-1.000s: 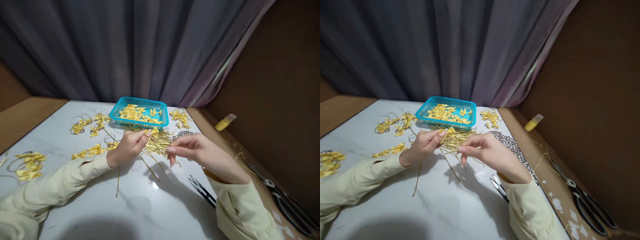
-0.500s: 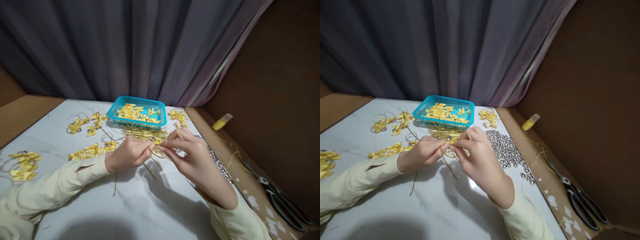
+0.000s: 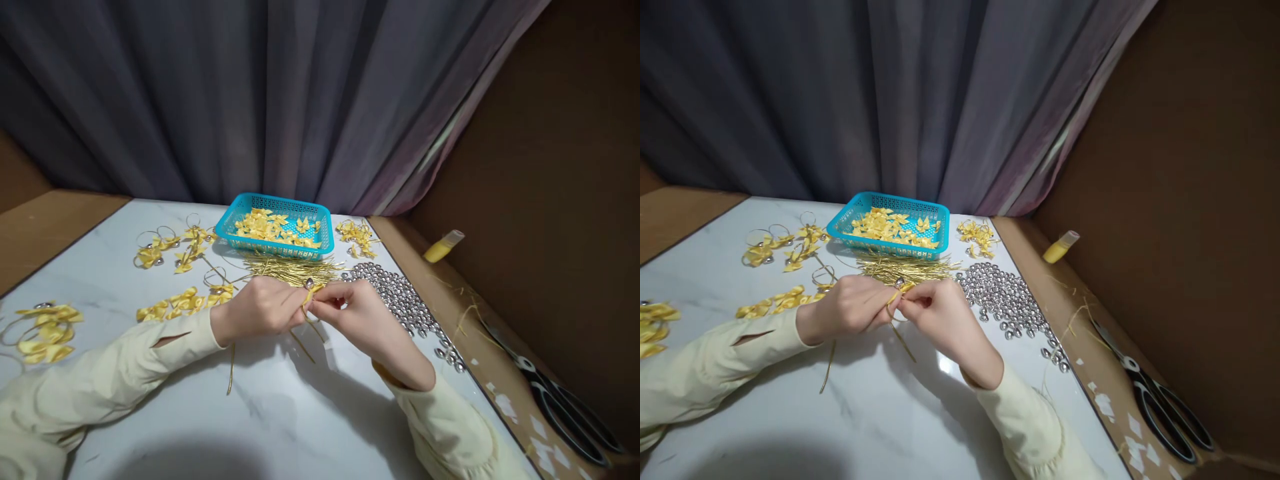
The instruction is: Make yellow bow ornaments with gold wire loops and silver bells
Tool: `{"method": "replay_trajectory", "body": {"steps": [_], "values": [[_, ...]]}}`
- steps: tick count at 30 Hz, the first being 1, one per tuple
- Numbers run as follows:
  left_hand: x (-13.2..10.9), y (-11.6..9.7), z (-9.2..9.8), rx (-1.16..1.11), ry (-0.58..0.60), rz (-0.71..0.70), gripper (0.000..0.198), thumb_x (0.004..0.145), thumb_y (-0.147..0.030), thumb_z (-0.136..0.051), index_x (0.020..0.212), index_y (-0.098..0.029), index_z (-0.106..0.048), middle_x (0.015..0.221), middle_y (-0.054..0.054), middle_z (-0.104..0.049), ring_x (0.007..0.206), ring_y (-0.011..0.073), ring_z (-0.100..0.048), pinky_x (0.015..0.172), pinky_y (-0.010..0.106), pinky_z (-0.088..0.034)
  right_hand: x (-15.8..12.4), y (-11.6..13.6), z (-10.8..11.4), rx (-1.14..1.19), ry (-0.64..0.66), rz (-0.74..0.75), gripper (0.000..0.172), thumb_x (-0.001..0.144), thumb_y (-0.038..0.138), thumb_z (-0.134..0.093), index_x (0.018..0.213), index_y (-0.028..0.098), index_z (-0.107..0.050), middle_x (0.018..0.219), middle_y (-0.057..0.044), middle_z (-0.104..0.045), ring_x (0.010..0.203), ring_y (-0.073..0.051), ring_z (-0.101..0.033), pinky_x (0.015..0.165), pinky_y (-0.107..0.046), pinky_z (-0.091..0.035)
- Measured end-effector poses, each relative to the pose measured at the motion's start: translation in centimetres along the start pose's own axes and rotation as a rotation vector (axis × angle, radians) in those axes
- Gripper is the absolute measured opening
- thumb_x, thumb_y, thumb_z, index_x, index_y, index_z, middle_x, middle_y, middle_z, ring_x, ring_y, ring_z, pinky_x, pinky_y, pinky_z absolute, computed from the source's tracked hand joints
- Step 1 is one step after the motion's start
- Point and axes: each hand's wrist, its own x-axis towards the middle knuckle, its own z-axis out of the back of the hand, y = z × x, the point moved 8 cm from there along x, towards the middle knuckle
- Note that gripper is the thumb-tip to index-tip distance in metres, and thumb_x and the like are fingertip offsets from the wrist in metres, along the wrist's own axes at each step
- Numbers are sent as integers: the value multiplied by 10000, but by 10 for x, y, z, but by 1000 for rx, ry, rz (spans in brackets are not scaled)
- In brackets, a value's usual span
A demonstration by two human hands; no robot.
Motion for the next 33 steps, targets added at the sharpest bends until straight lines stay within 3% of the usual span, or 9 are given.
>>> {"method": "replay_trajectory", "body": {"steps": [9,15,18,20,22,25,28,31,33], "values": [[1,11,-6,-131,112,130,307,871,-115,-356,592,-174,-469,433,-47,-444,369,96,-383,394,263,-287,0,-8,27,526,69,-46,96,720,239,-676,656,170,-659,820,-15,-605,761,-114,-519,667,-238,-382],[0,17,-8,-227,128,230,329,893,-144,-346,579,-185,-433,424,-56,-401,365,93,-358,404,271,-260,2,-15,20,951,322,-136,161,796,234,-594,647,174,-583,620,16,-511,611,-101,-472,595,-249,-369],[-2,19,-9,-245,122,250,320,895,-152,-353,586,-186,-432,434,-56,-402,372,92,-364,409,271,-259,1,-15,27,923,311,-122,244,828,247,-557,597,186,-512,515,47,-399,542,-100,-407,583,-259,-358],[-3,19,-10,-255,120,255,317,896,-155,-350,591,-188,-431,437,-57,-396,372,93,-364,408,271,-258,1,-16,35,884,250,-111,147,805,235,-571,665,197,-551,488,59,-366,512,-100,-378,563,-259,-352],[-4,20,-11,-276,123,262,317,899,-160,-344,594,-191,-427,439,-60,-385,371,94,-359,404,269,-256,2,-18,43,883,181,-99,37,767,213,-593,804,220,-593,494,68,-380,490,-96,-375,543,-253,-356],[-5,21,-12,-342,125,290,318,905,-167,-338,599,-188,-424,445,-66,-362,368,87,-343,402,259,-256,3,-17,52,883,120,-52,93,763,204,-584,846,232,-616,565,51,-488,500,-85,-442,546,-247,-391],[-4,25,-9,-452,103,360,319,911,-176,-345,600,-182,-415,455,-74,-338,373,74,-328,402,237,-256,1,-12,55,813,147,30,148,806,254,-551,895,225,-665,801,-19,-654,678,-120,-589,650,-277,-464],[-4,32,-9,-598,112,487,333,910,-171,-361,580,-175,-404,461,-75,-358,384,58,-340,403,199,-281,-4,-6,55,734,175,96,254,803,244,-582,1047,234,-649,1087,-54,-657,951,-175,-619,770,-308,-485],[-5,35,-11,-704,141,572,353,911,-168,-362,561,-168,-408,457,-70,-396,389,49,-369,411,177,-310,-5,-5,57,671,104,111,240,791,224,-621,1028,221,-654,1083,-59,-667,973,-180,-621,787,-307,-488]]}}
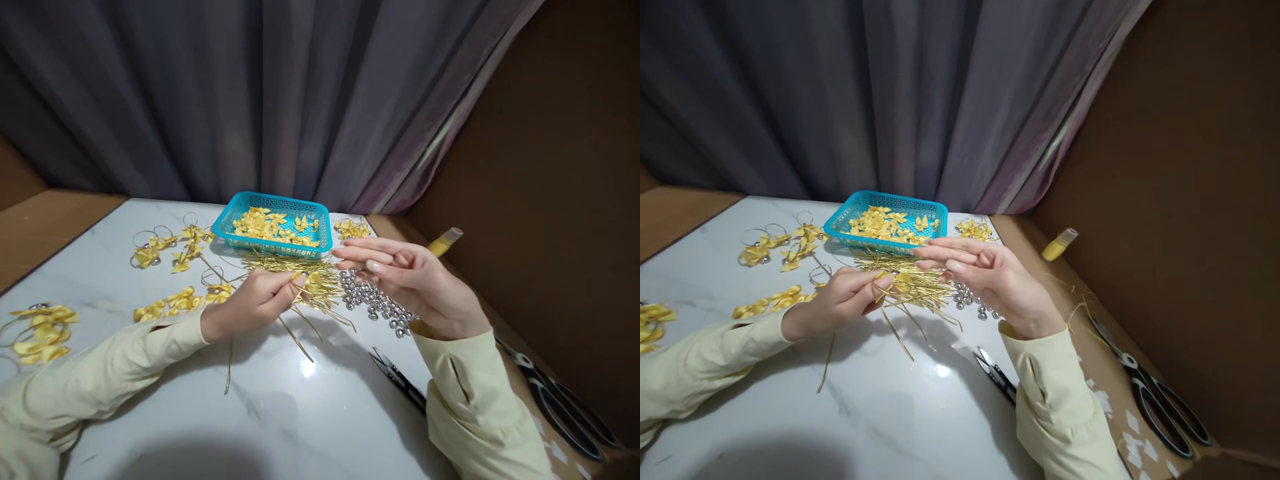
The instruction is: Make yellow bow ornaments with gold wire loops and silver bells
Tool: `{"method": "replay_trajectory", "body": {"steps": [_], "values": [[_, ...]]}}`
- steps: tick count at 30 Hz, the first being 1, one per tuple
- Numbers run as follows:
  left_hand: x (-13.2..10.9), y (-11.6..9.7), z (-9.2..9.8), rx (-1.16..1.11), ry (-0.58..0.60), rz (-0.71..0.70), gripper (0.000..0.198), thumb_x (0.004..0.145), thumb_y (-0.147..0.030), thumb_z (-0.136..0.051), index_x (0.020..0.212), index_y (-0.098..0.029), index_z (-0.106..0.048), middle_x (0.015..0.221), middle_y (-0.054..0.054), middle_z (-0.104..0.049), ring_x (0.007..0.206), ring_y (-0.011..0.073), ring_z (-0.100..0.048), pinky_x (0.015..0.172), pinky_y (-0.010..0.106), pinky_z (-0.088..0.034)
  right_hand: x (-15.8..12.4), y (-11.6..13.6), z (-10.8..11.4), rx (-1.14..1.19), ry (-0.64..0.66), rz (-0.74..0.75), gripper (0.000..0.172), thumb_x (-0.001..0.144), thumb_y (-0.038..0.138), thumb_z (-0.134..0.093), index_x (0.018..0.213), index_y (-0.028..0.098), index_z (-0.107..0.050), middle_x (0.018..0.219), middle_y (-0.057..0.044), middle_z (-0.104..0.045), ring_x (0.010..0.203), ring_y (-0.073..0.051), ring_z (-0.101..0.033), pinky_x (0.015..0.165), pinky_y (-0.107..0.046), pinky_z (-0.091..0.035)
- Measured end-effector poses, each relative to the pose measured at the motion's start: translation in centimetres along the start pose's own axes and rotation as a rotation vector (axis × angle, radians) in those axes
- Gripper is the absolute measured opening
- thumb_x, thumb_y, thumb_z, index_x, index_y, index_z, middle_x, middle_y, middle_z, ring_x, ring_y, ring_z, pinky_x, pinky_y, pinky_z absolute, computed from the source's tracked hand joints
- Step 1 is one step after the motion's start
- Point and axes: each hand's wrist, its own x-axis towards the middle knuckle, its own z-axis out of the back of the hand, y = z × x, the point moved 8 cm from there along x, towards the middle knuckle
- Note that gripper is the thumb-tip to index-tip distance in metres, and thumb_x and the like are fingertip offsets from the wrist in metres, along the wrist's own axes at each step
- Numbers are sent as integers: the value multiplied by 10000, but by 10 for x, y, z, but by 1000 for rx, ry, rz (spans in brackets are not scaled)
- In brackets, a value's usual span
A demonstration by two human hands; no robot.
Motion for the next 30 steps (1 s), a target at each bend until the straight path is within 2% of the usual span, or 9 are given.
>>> {"method": "replay_trajectory", "body": {"steps": [3,5,9,12,15,17,20,24,30], "values": [[1,1,1,-80,8,61,385,912,-193,-358,532,-163,-410,439,-61,-418,388,49,-387,413,170,-329,-1,5,2,-161,-144,48,131,789,279,-645,859,177,-688,837,-59,-711,748,-153,-645,671,-284,-498],[1,0,3,-79,-4,61,393,908,-211,-362,522,-162,-417,431,-59,-410,383,53,-378,406,178,-325,-3,8,0,-278,-206,66,162,774,315,-658,736,161,-692,725,-50,-688,616,-126,-600,568,-257,-469],[-1,4,-2,-197,47,127,371,912,-234,-356,607,-138,-545,431,-60,-405,386,61,-386,401,181,-330,-7,18,-2,-319,-277,132,167,757,316,-672,664,177,-682,802,-47,-678,695,-130,-584,544,-235,-442],[-4,12,-12,-402,139,266,358,920,-256,-343,720,-118,-606,421,-65,-385,368,66,-376,383,182,-332,-8,16,-6,-239,-234,133,145,801,304,-624,731,195,-689,798,-32,-677,643,-110,-558,532,-236,-435],[-5,14,-18,-539,200,338,365,919,-263,-346,695,-117,-594,381,-74,-347,338,66,-317,357,189,-306,-6,10,-13,-245,-186,70,170,810,302,-611,734,167,-683,738,-32,-667,526,-78,-485,493,-232,-415],[-5,14,-20,-599,220,356,366,914,-266,-355,673,-121,-589,358,-77,-330,328,67,-292,348,194,-291,-5,4,-16,-259,-174,2,156,779,304,-644,808,153,-666,676,-25,-660,495,-73,-472,476,-225,-408],[-5,13,-22,-666,239,378,375,911,-266,-356,654,-121,-586,352,-75,-324,325,68,-274,339,201,-265,-5,-5,-23,-225,-128,-105,256,692,310,-723,853,161,-591,584,1,-651,449,-74,-474,433,-210,-385],[-6,14,-22,-681,218,391,387,915,-271,-361,635,-119,-581,360,-71,-337,341,63,-282,364,205,-279,-7,-10,-27,-290,-83,-173,242,648,316,-750,666,147,-577,567,-22,-655,420,-67,-473,411,-202,-379],[-9,12,-14,-594,104,331,333,913,-257,-384,712,-114,-607,423,-66,-383,362,61,-337,373,195,-288,-12,-15,-27,-383,-71,-270,165,652,296,-741,622,154,-663,523,-26,-649,375,-65,-465,365,-194,-355]]}}
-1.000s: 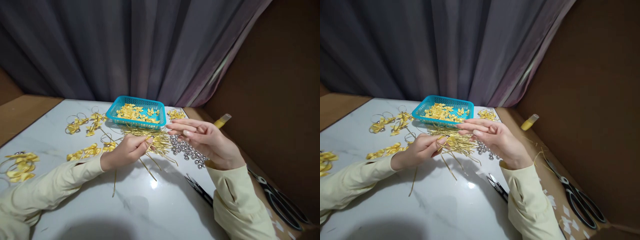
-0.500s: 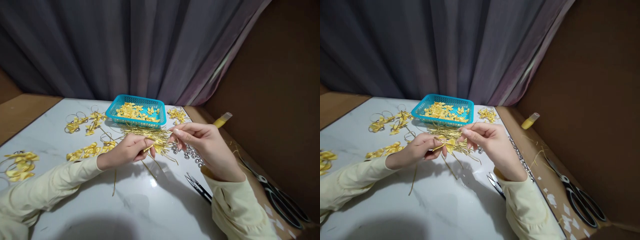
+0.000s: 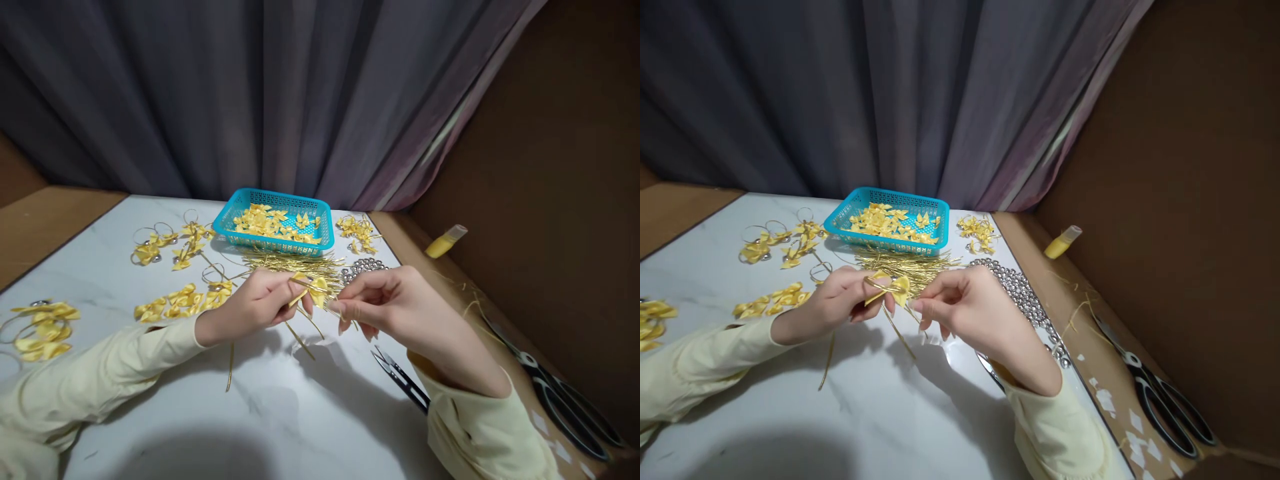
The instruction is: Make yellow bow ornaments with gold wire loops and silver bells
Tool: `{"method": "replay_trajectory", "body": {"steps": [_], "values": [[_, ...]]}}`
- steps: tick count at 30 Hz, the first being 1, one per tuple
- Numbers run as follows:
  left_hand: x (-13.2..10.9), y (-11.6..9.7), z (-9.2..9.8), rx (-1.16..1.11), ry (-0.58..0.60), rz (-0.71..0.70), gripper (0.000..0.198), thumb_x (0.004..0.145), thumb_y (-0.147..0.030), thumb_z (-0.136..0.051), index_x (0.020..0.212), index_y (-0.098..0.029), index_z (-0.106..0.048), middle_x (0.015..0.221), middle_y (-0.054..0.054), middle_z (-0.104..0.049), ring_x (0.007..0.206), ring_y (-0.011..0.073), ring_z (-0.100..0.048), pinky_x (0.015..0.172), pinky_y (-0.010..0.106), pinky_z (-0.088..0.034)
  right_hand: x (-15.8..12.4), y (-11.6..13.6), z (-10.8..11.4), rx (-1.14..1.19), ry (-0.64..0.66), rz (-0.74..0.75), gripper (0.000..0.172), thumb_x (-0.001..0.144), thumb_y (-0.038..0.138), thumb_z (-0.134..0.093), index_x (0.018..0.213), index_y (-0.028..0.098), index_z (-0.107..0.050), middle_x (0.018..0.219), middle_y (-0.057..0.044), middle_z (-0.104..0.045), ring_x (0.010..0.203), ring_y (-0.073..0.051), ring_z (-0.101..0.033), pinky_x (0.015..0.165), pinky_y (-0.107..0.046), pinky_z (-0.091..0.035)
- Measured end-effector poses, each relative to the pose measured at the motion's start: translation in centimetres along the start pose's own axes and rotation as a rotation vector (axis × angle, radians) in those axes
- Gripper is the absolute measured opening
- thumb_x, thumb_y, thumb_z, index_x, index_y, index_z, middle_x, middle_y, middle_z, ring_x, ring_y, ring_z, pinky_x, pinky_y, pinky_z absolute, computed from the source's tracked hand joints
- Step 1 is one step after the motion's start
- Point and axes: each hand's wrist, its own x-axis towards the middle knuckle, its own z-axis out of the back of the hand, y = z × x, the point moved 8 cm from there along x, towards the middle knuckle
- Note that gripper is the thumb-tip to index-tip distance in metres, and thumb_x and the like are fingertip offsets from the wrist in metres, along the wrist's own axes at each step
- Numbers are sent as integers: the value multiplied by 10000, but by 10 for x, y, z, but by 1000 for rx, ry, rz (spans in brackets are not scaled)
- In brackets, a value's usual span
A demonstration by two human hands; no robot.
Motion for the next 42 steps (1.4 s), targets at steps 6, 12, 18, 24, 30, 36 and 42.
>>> {"method": "replay_trajectory", "body": {"steps": [6,12,18,24,30,36,42], "values": [[-3,-3,-1,38,-37,-69,355,925,-278,-377,717,-115,-613,422,-64,-399,370,61,-350,395,200,-305,-5,5,-3,-13,-6,16,119,682,205,-695,573,165,-666,502,-22,-636,365,-74,-493,338,-184,-354],[-2,-1,-1,-71,-50,24,353,912,-284,-389,678,-121,-596,399,-65,-366,362,65,-323,379,204,-284,-9,9,-4,-33,-15,17,179,695,102,-615,526,159,-633,452,-1,-603,344,-62,-473,326,-169,-331],[-2,-3,-2,-78,-69,93,369,911,-294,-373,678,-122,-601,381,-71,-335,347,62,-277,368,207,-260,-6,6,-9,-30,2,7,183,690,69,-584,537,159,-627,467,0,-617,355,-62,-482,341,-163,-353],[-3,-4,-4,-80,-72,133,377,899,-307,-370,675,-117,-605,375,-72,-332,345,61,-270,373,204,-248,-7,6,-9,-21,1,-14,188,700,85,-594,524,150,-614,446,9,-585,355,-54,-468,334,-150,-327],[-5,-1,-5,-100,-70,221,374,906,-298,-361,672,-122,-594,378,-81,-337,361,53,-271,403,190,-252,-8,6,-12,-25,22,-33,162,702,61,-584,561,135,-617,467,19,-591,375,-38,-470,346,-123,-327],[-4,-1,-6,-111,-72,224,371,905,-304,-368,666,-124,-587,377,-83,-342,364,54,-278,416,191,-263,-7,7,-11,-31,8,-9,169,703,57,-579,559,135,-622,445,30,-568,371,-39,-470,349,-121,-331],[-4,-2,-5,-125,-80,211,371,911,-290,-356,663,-124,-577,377,-86,-339,361,53,-269,408,191,-249,-8,8,-12,-41,19,-3,174,705,45,-579,557,127,-621,442,30,-567,368,-34,-465,345,-111,-322]]}}
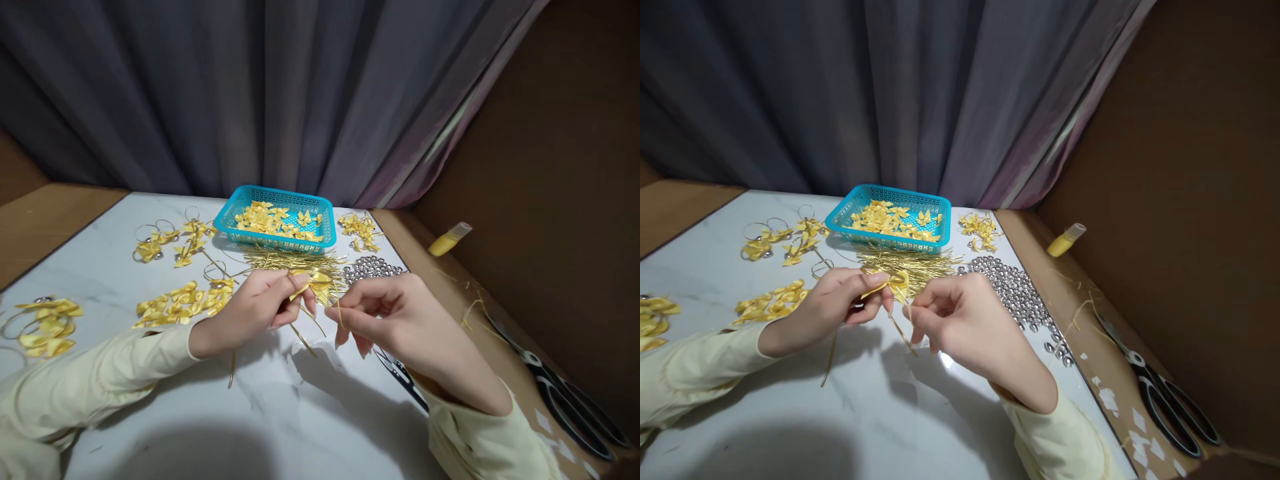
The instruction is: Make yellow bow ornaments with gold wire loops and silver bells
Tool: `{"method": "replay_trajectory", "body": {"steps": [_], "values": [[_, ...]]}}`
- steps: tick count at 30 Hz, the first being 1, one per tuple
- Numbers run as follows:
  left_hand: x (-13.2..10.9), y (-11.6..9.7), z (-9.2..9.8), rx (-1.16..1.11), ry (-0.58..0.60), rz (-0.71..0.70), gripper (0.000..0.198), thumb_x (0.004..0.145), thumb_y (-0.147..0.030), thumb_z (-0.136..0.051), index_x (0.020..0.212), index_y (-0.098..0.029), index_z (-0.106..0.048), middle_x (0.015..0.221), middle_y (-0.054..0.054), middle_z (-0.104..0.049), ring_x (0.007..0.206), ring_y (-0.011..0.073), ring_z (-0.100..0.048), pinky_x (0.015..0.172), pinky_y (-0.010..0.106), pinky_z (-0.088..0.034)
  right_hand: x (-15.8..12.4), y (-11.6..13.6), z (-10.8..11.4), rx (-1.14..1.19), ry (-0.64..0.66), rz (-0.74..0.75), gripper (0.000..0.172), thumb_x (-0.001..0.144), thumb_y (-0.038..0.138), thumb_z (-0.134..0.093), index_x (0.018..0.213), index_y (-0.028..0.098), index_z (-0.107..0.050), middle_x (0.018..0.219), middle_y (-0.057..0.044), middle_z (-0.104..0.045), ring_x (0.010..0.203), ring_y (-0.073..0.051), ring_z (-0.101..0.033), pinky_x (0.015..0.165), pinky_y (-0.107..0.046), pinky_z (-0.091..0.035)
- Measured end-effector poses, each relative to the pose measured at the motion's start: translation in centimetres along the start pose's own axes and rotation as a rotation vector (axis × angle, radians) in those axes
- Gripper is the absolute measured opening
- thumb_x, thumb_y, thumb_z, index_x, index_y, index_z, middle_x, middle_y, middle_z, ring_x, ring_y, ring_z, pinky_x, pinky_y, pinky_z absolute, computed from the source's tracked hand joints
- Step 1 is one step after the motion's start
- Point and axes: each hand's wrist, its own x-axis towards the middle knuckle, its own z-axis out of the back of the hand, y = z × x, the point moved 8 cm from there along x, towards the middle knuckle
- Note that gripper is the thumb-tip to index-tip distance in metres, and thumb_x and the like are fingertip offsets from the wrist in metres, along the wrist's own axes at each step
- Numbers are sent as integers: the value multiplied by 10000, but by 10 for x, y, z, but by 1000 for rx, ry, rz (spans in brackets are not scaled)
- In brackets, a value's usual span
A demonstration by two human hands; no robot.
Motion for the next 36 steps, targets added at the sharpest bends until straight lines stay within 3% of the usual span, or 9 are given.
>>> {"method": "replay_trajectory", "body": {"steps": [24,36], "values": [[-1,3,1,-100,4,24,402,910,-291,-370,611,-136,-591,349,-81,-343,354,58,-286,437,195,-289,-1,5,1,4,-20,76,185,739,73,-581,572,124,-643,427,42,-537,379,-27,-476,356,-98,-333],[-2,1,-1,-77,19,17,401,907,-296,-373,597,-140,-573,352,-81,-343,361,65,-294,453,211,-299,0,7,1,-50,-17,101,179,767,141,-592,603,131,-663,508,4,-607,419,-55,-512,387,-143,-372]]}}
